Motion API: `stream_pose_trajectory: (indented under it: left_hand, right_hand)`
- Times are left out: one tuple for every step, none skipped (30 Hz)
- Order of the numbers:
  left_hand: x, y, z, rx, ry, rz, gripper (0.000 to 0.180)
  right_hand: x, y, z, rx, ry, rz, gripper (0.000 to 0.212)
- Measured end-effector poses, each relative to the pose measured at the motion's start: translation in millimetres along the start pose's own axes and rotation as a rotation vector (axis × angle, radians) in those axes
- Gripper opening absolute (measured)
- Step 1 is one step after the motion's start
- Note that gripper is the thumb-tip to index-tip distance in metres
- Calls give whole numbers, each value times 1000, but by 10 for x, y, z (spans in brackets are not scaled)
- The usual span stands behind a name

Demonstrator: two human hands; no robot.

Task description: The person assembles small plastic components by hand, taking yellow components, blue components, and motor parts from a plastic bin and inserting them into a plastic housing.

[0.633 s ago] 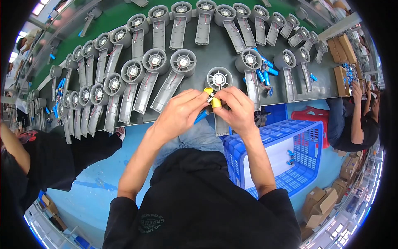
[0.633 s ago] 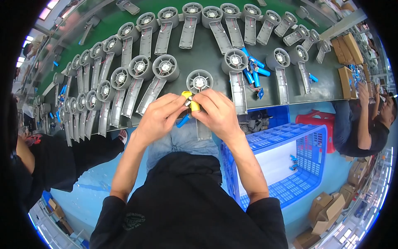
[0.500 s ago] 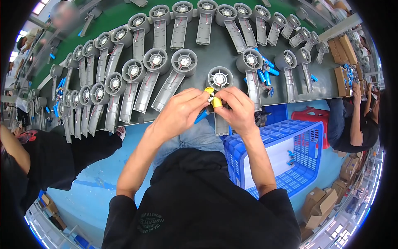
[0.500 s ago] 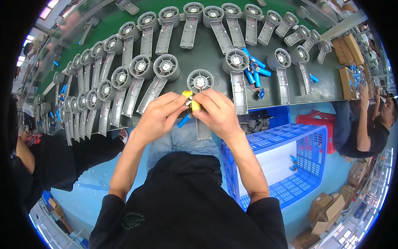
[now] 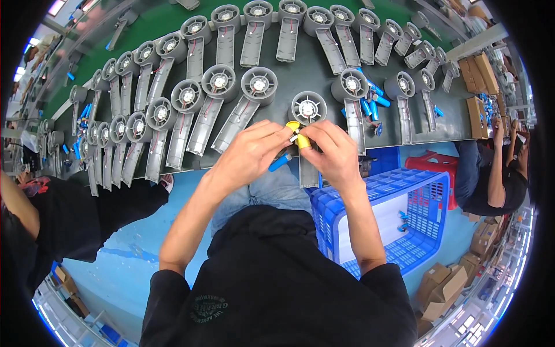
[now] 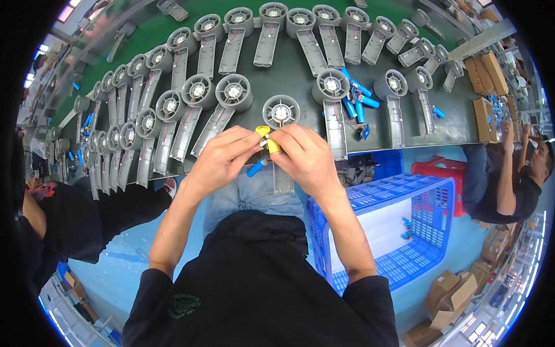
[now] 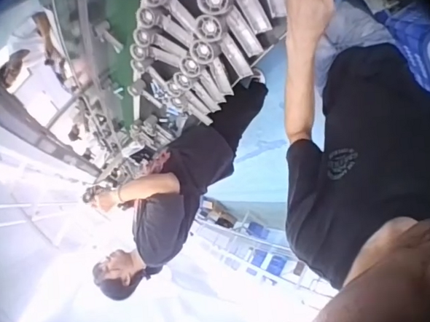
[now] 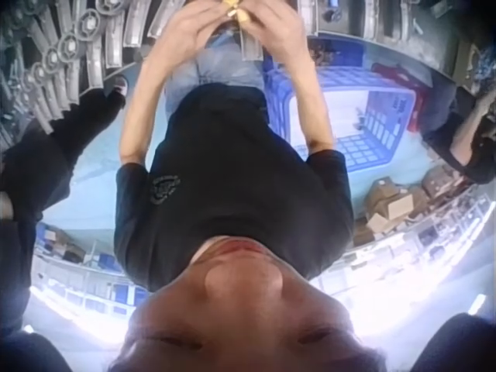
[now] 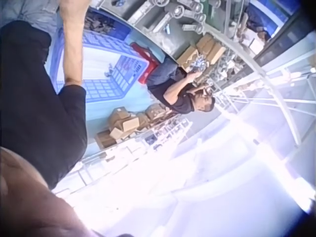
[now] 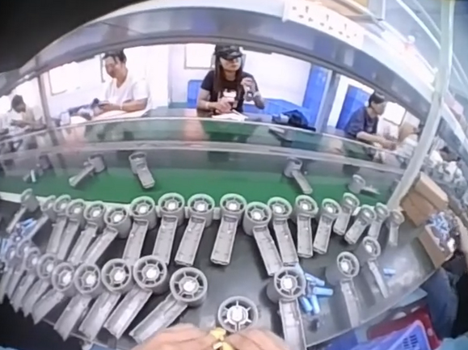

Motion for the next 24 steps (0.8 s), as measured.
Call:
stream_pose_trajectory:
  left_hand:
    - [-4,0,18,-32,-41,-31,22]
    - [-2,13,42,-63,-83,-64,21]
    - [-13,15,63,-67,-83,-71,21]
    - [-17,10,87,-92,-151,-17,21]
    - [-22,26,102,-118,-216,40,21]
    - [-46,60,125,-161,-270,112,22]
    - [-62,75,133,-114,-341,157,23]
    - [-55,153,170,-136,-432,357,25]
    - [-42,235,180,-156,-515,559,27]
    - [-53,236,143,-125,-575,710,28]
    - [-58,196,106,-96,-635,858,30]
    - [-39,89,10,-95,-630,914,31]
    - [-39,-83,-158,-125,-590,896,30]
    - [54,-241,-309,-176,-584,855,29]
    - [156,-362,-492,-215,-556,833,28]
    - [326,-503,-723,-215,-535,767,26]
    - [516,-666,-966,-212,-516,697,25]
    - [745,-846,-1167,-260,-524,564,25]
    - [1007,-1006,-1356,-302,-527,439,26]
    - [1285,-1174,-1525,-307,-583,370,26]
    - [1568,-1303,-1682,-308,-630,310,27]
    - [1794,-1412,-1783,-333,-651,280,26]
    - [2021,-1519,-1852,-361,-673,248,27]
    - [2293,-1610,-1867,-357,-691,198,25]
  right_hand:
    - [55,4,7,0,-5,0,29]
    - [85,-5,54,-67,93,6,30]
    - [137,-16,108,-133,189,11,31]
    - [225,-52,187,-121,452,-19,33]
    - [282,-66,260,-121,441,-16,33]
    - [243,-43,361,-69,650,-44,33]
    - [204,-10,467,-16,851,-80,32]
    - [177,25,582,-45,916,-240,32]
    - [164,56,676,-72,980,-403,31]
    - [239,24,644,-201,1034,-610,30]
    - [273,-50,567,-203,1094,-614,30]
    - [248,-116,407,-217,1054,-630,30]
    - [227,-197,245,-236,1024,-637,29]
    - [201,-243,-17,-183,955,-578,29]
    - [165,-312,-280,-152,881,-495,29]
    - [-1,-353,-572,-78,786,-379,30]
    - [-157,-356,-906,-8,688,-267,31]
    - [-274,-278,-1283,56,673,-217,33]
    - [-405,-198,-1661,113,659,-157,34]
    - [-578,-75,-1992,145,613,-191,34]
    - [-812,72,-2277,171,570,-216,34]
    - [-1042,234,-2536,203,542,-224,33]
    - [-1269,424,-2763,237,512,-233,33]
    - [-1471,660,-2953,233,500,-267,32]
Point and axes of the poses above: each hand's wrist, its own z-axis away from the middle knuckle, its own y-axis out of the palm, x = y × z, the point moved 3 cm from there along -z, towards the middle knuckle, and after that the axes turned 8 degrees about -z, right-handed, at the moved point
